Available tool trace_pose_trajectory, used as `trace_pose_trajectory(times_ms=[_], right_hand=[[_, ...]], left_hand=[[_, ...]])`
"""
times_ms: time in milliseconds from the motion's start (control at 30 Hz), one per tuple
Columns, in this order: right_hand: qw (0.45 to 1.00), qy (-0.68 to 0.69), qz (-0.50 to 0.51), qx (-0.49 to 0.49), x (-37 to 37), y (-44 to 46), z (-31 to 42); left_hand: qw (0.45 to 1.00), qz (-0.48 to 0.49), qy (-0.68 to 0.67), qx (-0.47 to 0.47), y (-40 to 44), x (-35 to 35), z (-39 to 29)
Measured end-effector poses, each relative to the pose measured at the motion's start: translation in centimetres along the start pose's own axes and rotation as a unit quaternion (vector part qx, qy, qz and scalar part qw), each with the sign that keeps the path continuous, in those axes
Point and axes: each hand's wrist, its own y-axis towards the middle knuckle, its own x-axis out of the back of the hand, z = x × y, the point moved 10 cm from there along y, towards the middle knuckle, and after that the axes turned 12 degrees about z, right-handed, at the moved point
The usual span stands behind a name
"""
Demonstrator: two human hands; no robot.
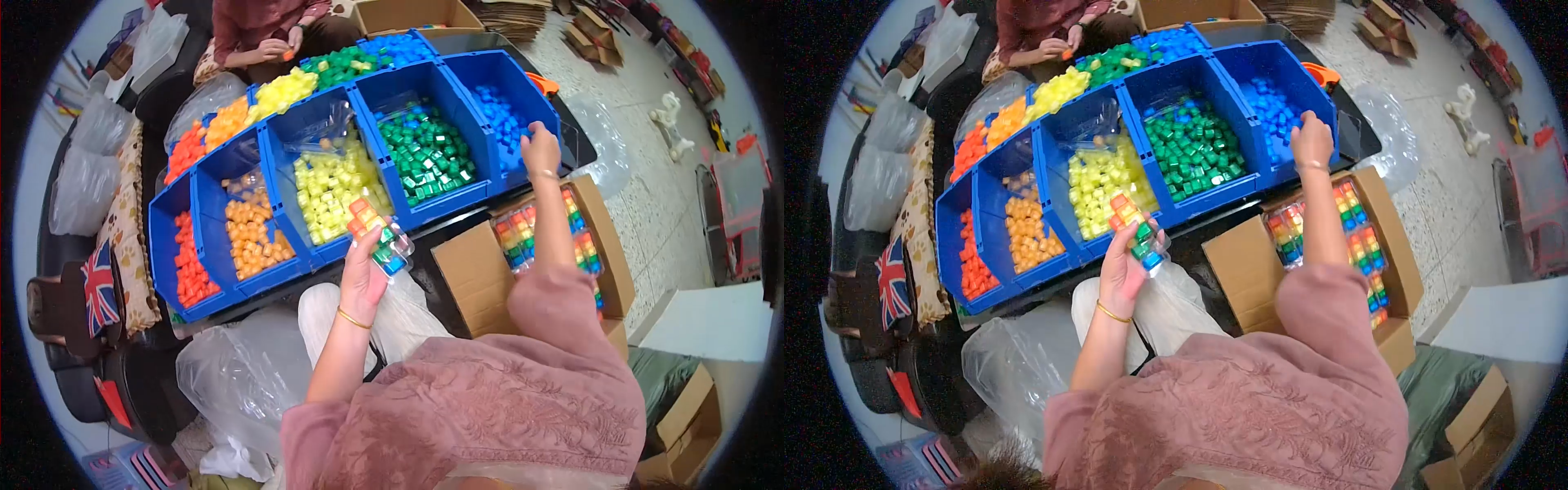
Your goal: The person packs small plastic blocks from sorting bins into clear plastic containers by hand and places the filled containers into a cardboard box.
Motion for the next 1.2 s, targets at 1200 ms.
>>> trace_pose_trajectory(times_ms=[1200], right_hand=[[0.784,0.415,0.097,0.451,7.2,-21.3,24.2]], left_hand=[[0.995,0.057,-0.014,-0.079,-1.4,1.8,-5.1]])
